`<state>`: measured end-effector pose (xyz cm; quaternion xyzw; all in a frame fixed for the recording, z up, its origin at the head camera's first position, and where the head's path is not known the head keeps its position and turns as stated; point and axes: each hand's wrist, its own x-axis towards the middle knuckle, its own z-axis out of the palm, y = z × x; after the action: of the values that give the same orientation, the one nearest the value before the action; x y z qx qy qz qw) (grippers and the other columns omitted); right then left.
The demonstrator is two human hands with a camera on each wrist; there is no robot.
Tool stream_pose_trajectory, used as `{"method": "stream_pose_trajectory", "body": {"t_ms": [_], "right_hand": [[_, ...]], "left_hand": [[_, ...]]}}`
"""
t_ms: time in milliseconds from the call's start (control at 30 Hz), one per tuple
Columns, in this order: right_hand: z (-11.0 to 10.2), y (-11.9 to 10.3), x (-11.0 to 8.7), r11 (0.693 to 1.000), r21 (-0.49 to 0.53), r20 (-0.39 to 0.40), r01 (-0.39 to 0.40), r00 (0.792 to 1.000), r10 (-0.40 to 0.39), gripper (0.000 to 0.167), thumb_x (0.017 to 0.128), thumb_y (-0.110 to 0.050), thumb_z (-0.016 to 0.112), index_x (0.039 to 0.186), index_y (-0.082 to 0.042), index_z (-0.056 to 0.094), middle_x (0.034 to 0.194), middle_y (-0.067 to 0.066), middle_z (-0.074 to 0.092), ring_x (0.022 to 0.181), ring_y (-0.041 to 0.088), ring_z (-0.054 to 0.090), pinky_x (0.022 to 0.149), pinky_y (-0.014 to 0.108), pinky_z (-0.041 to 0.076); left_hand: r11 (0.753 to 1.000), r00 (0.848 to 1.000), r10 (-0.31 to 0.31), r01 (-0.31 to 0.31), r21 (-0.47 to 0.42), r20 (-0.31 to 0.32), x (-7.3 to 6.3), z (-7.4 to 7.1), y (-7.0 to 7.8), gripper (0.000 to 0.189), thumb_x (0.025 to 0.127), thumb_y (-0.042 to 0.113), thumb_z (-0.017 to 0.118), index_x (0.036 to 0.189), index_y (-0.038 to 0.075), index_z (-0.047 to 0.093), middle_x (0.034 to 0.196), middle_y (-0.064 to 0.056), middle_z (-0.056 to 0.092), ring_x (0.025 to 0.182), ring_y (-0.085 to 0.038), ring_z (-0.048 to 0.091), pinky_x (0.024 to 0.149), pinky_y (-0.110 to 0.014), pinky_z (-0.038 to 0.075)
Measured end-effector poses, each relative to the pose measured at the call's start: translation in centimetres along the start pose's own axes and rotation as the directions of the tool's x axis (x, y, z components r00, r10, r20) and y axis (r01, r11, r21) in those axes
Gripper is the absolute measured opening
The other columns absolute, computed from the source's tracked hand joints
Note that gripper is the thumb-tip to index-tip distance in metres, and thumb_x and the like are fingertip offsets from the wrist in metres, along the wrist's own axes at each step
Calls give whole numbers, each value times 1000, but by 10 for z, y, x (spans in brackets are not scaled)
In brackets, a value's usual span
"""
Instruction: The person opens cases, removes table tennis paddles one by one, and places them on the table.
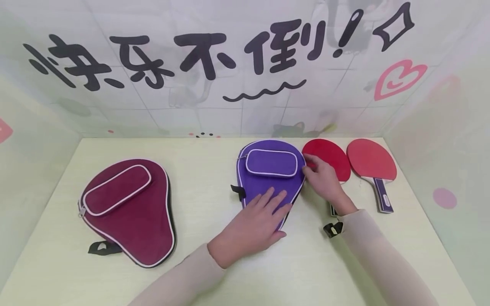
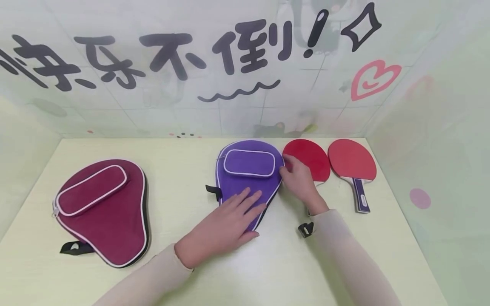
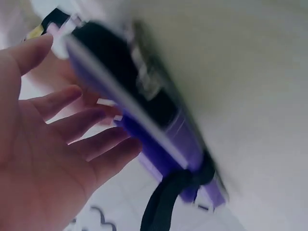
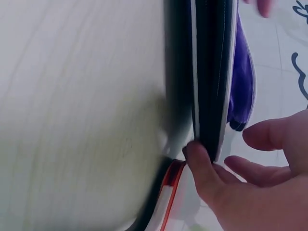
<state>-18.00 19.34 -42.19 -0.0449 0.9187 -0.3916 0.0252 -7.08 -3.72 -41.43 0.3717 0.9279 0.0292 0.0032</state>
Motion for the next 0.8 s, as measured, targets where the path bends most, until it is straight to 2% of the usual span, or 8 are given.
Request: {"method": "stream_pose_trajectory", "body": {"t_ms": [167,233,333,433,567,633,700,800], "right_hand": [[3,-5,-1,1000,20,-51,22,998,-21,46,101,-14,54,145,1,53,137,23,65,125,37,64,102,50,54],[5,-8,0,999,30,-71,38,997,-36,45,100,-13,54,143,1,55,138,22,63,126,36,63,104,50,53],[7,-16,-2,996,43,-110,72,992,-67,41,100,-11,55,139,2,58,136,20,63,122,36,65,103,49,54],[13,-26,-4,989,47,-167,138,977,-129,36,98,-6,57,133,4,62,129,21,65,113,36,67,98,49,57],[28,-50,-3,963,27,-225,268,940,-256,30,95,-1,58,123,4,67,115,21,68,100,33,68,86,44,58],[39,-66,-2,942,23,-215,333,922,-321,29,94,-1,59,121,3,69,110,21,69,94,31,68,81,41,57],[52,-83,-2,926,27,-158,377,916,-369,30,94,-1,58,122,2,68,110,19,69,93,28,67,80,38,56],[72,-108,-1,907,52,-12,418,908,-418,35,96,-3,54,129,1,64,117,18,68,95,25,66,84,36,56]], "left_hand": [[998,990,-48,44,-40,-130,-17,-19,-27,65,101,52,55,153,14,47,164,-12,39,153,-38,35,123,-49,34],[989,982,-124,111,-97,-141,-28,-29,-42,65,102,51,55,154,13,46,165,-12,37,155,-38,31,125,-51,31],[947,954,-275,247,-206,-122,-49,-47,-63,66,103,50,54,157,14,40,169,-9,29,157,-37,24,125,-55,29],[886,903,-413,368,-283,-118,-72,-65,-82,67,103,50,53,159,18,36,171,-5,26,158,-36,22,124,-60,28],[818,829,-531,449,-360,-174,-106,-84,-107,67,102,49,55,158,18,38,169,-8,30,157,-37,25,123,-62,25],[780,786,-585,479,-402,-200,-124,-90,-119,66,102,45,58,158,15,39,168,-11,31,155,-39,27,123,-63,24],[732,730,-650,526,-433,-211,-140,-95,-130,65,102,40,59,158,14,39,168,-12,32,154,-42,28,124,-64,21],[631,624,-757,622,-463,-194,-160,-100,-139,64,103,37,56,159,14,36,167,-15,33,152,-46,29,123,-66,21]]}}
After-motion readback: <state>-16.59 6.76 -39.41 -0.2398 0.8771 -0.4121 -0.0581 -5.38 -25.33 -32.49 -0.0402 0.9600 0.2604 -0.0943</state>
